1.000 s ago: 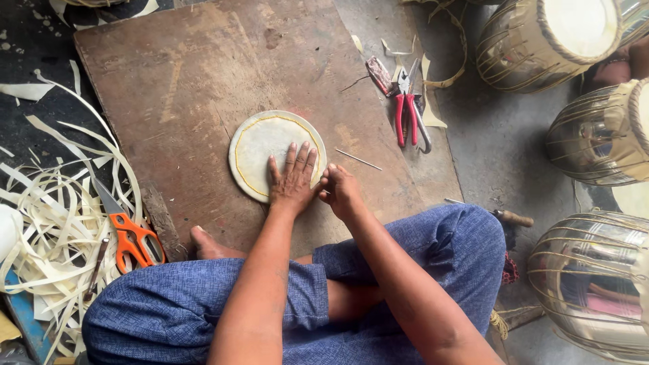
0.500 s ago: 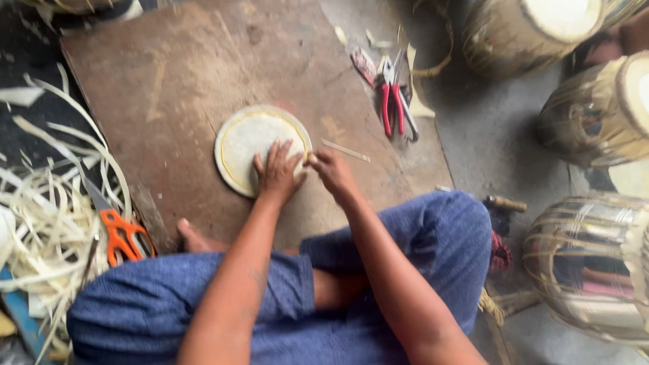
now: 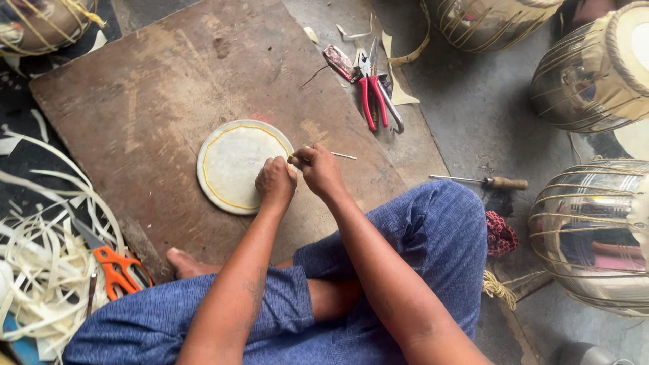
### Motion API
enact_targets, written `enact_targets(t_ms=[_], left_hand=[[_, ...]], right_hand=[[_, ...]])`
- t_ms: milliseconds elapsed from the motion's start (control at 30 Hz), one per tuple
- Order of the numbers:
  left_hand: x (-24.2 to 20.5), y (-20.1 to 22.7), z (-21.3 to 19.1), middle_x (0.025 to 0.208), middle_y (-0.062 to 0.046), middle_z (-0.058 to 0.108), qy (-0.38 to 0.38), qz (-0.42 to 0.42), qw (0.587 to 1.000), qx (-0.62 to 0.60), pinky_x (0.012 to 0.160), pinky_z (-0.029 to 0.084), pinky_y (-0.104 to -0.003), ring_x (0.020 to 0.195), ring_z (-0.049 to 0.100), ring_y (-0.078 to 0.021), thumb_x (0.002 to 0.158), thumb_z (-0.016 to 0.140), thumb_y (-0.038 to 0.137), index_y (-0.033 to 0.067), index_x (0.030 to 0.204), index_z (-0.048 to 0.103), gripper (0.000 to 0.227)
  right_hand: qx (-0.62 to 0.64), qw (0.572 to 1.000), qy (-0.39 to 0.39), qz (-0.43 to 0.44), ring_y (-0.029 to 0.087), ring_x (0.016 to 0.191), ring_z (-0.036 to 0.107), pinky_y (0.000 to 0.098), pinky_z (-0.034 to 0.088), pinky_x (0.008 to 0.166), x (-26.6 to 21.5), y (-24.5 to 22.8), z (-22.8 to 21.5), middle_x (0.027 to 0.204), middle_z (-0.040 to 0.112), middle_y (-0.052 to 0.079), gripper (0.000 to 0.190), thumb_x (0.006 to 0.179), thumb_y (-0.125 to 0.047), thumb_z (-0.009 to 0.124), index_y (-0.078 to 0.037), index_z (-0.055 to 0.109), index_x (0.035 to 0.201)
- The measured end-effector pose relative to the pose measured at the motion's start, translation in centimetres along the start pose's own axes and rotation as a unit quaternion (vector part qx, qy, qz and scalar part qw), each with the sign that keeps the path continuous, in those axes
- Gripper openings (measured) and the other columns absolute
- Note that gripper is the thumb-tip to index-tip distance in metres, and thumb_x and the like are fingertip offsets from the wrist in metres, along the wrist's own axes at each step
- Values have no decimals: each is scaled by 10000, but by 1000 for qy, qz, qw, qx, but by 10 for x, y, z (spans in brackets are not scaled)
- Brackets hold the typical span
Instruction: The person threads a yellow cord through the edge of a drum head while sitting on the floor.
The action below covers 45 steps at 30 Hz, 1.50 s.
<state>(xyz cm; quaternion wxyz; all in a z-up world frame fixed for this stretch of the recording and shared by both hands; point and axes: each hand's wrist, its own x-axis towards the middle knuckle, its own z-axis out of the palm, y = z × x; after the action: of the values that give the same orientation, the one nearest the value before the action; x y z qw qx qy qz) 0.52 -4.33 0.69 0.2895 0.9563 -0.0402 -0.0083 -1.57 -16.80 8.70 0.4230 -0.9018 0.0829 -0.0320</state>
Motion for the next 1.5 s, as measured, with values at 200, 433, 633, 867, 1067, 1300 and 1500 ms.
enact_targets(t_ms=[200, 433, 633, 867, 1067, 1300, 1500], left_hand=[[12, -10, 1, 970, -212, 683, -39, -33, 998, -47, 813, 516, -535, 926, 662, -426, 842, 687, 199, 36, 890, 667, 171], [12, -23, 13, 957, -224, 684, -33, -1, 998, -58, 808, 510, -533, 938, 659, -432, 853, 737, 279, 23, 916, 663, 274], [14, -30, 11, 924, -295, 704, -75, 32, 991, -107, 781, 519, -557, 905, 674, -491, 864, 692, 240, -14, 925, 726, 264], [25, -46, 13, 1008, -228, 731, -117, -55, 990, -59, 831, 536, -529, 977, 686, -461, 880, 688, 310, 116, 1001, 774, 245], [22, -53, 11, 992, -207, 753, -121, -15, 990, -66, 850, 546, -495, 969, 704, -422, 850, 731, 300, 113, 1003, 789, 249], [37, -71, 10, 886, -207, 737, -136, 43, 983, -115, 751, 546, -458, 801, 724, -369, 793, 779, 335, 55, 910, 794, 304], [27, -37, -40, 864, -121, 768, -121, -16, 966, -226, 763, 560, -402, 807, 744, -290, 850, 740, 320, 94, 937, 776, 245]], right_hand=[[10, 999, -4, 47, 298, 872, 711, 402, 537, 782, 12, 30, 18, 934, 724, 150, 171, 846, -189, 776, -111, 785, 997], [-35, 996, -3, 83, 341, 880, 719, 434, 555, 792, 24, 49, 52, 921, 748, 178, 209, 767, -177, 785, -73, 742, 943], [-19, 998, 63, 12, 417, 913, 689, 511, 542, 787, 15, 59, 68, 956, 716, 241, 234, 787, -191, 707, -43, 750, 963], [-170, 983, 12, -65, 414, 1033, 664, 507, 541, 870, -2, 55, 82, 1064, 644, 209, 146, 924, -167, 625, -82, 713, 1003], [-122, 992, 13, -23, 412, 1007, 658, 500, 534, 869, 1, 78, 88, 1009, 670, 217, 169, 864, -186, 694, -44, 719, 953], [-183, 983, 11, -7, 416, 989, 689, 494, 554, 839, 15, 54, 19, 1078, 699, 243, 331, 868, -72, 639, -67, 695, 1195], [12, 960, -108, -256, 211, 996, 694, 356, 566, 875, -72, -145, -185, 1067, 700, 89, 175, 1011, -133, 677, -43, 699, 1160]])
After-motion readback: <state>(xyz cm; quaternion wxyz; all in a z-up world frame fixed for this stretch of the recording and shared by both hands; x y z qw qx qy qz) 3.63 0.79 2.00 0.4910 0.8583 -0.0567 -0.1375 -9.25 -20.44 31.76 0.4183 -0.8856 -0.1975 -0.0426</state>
